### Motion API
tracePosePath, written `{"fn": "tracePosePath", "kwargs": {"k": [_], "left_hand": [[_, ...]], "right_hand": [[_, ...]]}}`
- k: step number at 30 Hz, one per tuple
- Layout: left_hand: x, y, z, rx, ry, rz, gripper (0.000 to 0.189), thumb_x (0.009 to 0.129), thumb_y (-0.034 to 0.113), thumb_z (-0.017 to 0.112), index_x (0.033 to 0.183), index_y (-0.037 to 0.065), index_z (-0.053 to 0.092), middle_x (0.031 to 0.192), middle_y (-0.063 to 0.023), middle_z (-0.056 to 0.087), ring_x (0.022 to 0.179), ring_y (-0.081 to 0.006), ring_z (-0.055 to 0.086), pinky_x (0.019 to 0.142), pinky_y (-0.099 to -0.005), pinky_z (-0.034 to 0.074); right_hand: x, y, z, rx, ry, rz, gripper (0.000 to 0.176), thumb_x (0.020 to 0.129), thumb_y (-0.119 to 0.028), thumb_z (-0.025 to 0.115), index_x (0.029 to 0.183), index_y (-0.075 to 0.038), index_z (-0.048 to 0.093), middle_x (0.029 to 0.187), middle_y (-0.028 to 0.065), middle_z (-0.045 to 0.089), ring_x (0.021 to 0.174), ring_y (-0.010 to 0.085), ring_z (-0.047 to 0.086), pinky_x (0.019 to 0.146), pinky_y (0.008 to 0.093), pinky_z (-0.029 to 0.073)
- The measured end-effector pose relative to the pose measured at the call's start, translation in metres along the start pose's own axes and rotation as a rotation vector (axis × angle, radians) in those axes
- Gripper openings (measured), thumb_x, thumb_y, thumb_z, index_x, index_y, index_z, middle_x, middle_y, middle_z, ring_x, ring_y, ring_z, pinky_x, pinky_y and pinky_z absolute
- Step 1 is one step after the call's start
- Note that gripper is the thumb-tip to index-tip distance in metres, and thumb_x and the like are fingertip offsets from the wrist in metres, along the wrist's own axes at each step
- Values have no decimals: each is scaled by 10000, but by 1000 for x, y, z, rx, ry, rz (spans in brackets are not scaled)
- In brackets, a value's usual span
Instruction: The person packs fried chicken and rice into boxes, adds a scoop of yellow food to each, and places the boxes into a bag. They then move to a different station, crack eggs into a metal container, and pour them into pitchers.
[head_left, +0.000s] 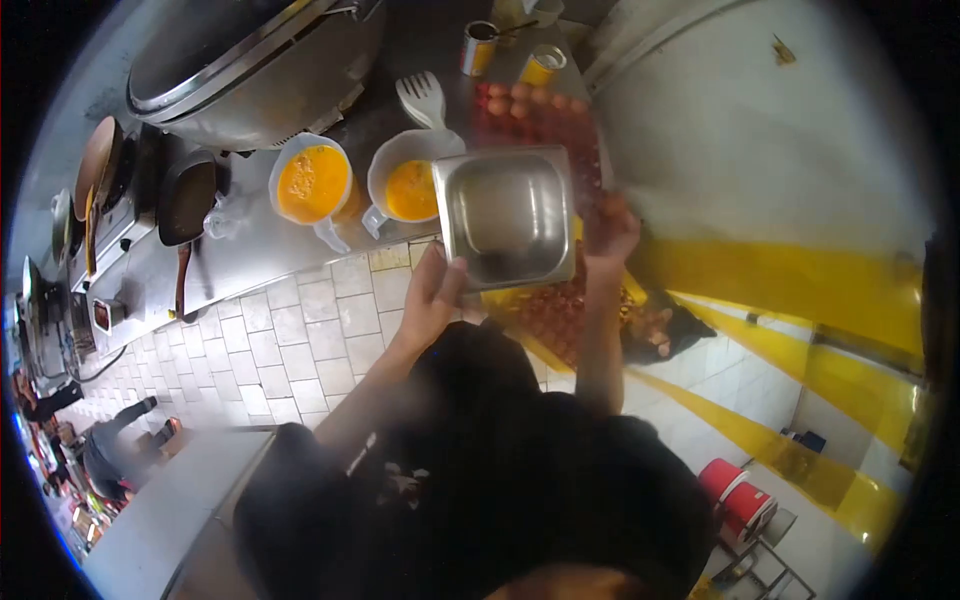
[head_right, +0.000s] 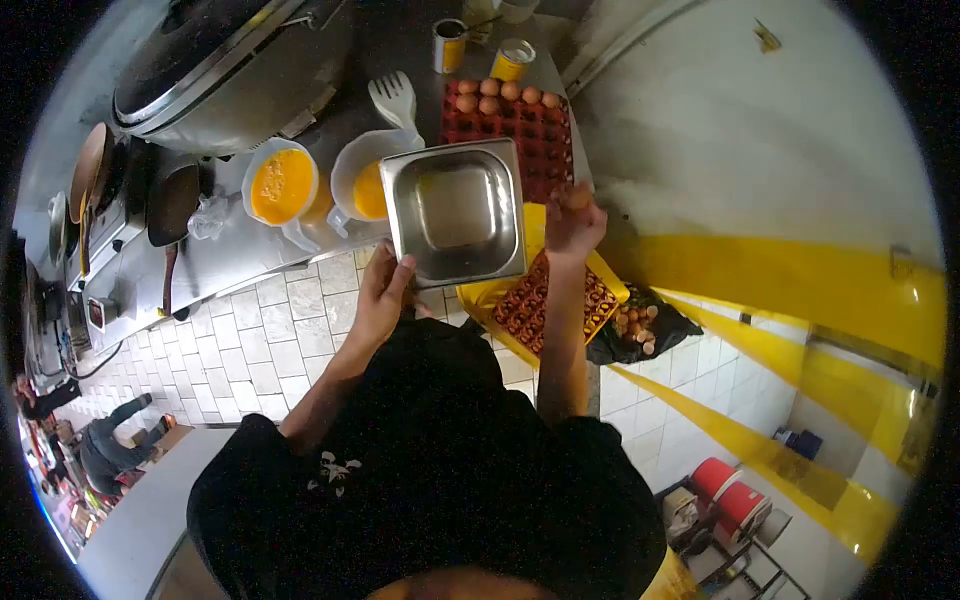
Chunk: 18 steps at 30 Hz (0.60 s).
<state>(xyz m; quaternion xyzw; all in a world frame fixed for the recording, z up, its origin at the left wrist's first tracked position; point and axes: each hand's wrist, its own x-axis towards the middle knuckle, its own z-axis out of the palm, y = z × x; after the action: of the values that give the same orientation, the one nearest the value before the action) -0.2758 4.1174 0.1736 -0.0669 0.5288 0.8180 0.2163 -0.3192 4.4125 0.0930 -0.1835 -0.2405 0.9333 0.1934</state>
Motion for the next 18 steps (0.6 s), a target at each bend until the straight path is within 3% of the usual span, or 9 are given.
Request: {"fn": "tracePosePath", "kwargs": {"k": [1, 3, 6, 8, 10, 13, 16, 17, 18], "left_hand": [[11, -38, -15, 290, -5, 169, 134, 969, 167, 493, 981, 33, 490, 808, -37, 531, 656, -137, 508, 591, -261, 440], [15, -65, -9, 349, -7, 176, 149, 960, 177, 511, 953, 29, 491, 795, -44, 535, 677, -136, 486, 625, -273, 419], [19, -90, 3, 399, -38, 150, 193, 938, 204, 554, 909, 28, 480, 763, -51, 522, 699, -131, 457, 648, -308, 402], [16, -98, 12, 350, -106, 80, 183, 942, 200, 550, 909, 35, 478, 760, -42, 502, 712, -127, 460, 639, -302, 414], [13, -100, 23, 348, -200, 53, 167, 952, 191, 541, 925, 42, 470, 783, -29, 482, 726, -118, 467, 621, -290, 455], [3, -83, 44, 152, -258, -115, 152, 973, 180, 492, 1010, 54, 415, 907, -14, 436, 778, -114, 525, 527, -331, 617], [-1, -81, 51, 177, -306, -163, 150, 970, 178, 501, 994, 54, 419, 888, -19, 442, 760, -120, 534, 505, -312, 600], [-2, -79, 53, 181, -312, -166, 150, 970, 178, 501, 994, 54, 419, 888, -19, 442, 760, -120, 534, 505, -312, 600], [-2, -78, 55, 185, -297, -191, 150, 970, 181, 503, 984, 56, 421, 886, -17, 442, 737, -117, 532, 491, -309, 595]], "right_hand": [[-25, -6, -9, 39, 22, 9, 310, 942, -379, 456, 1088, -122, 548, 980, 37, 568, 800, 200, 554, 637, 300, 430], [-57, -14, -20, 91, 51, 4, 298, 944, -370, 450, 1068, -118, 548, 962, 37, 561, 755, 189, 533, 626, 293, 416], [-90, -23, -24, -166, 195, -169, 283, 955, -345, 436, 1017, -90, 544, 910, 40, 544, 706, 156, 485, 643, 273, 400], [-106, -31, -14, -837, 214, -392, 289, 978, -315, 409, 981, -56, 538, 881, 39, 534, 735, 125, 483, 663, 262, 399], [-115, -38, -22, -876, 235, -358, 256, 983, -255, 407, 971, -36, 539, 856, 32, 521, 758, 97, 466, 677, 250, 391], [-118, -49, -32, -793, 252, -626, 230, 980, -245, 448, 951, -29, 521, 848, 29, 486, 771, 100, 435, 711, 236, 376], [-145, -64, -6, -989, 304, -559, 241, 982, -260, 464, 949, -28, 521, 823, 14, 473, 752, 89, 419, 689, 229, 365], [-146, -65, -1, -1081, 138, -670, 223, 983, -245, 466, 963, -34, 532, 780, -7, 448, 713, 63, 390, 627, 222, 337], [-145, -66, -9, -1080, 146, -673, 223, 983, -245, 466, 963, -34, 532, 780, -7, 448, 713, 63, 390, 627, 222, 337]]}}
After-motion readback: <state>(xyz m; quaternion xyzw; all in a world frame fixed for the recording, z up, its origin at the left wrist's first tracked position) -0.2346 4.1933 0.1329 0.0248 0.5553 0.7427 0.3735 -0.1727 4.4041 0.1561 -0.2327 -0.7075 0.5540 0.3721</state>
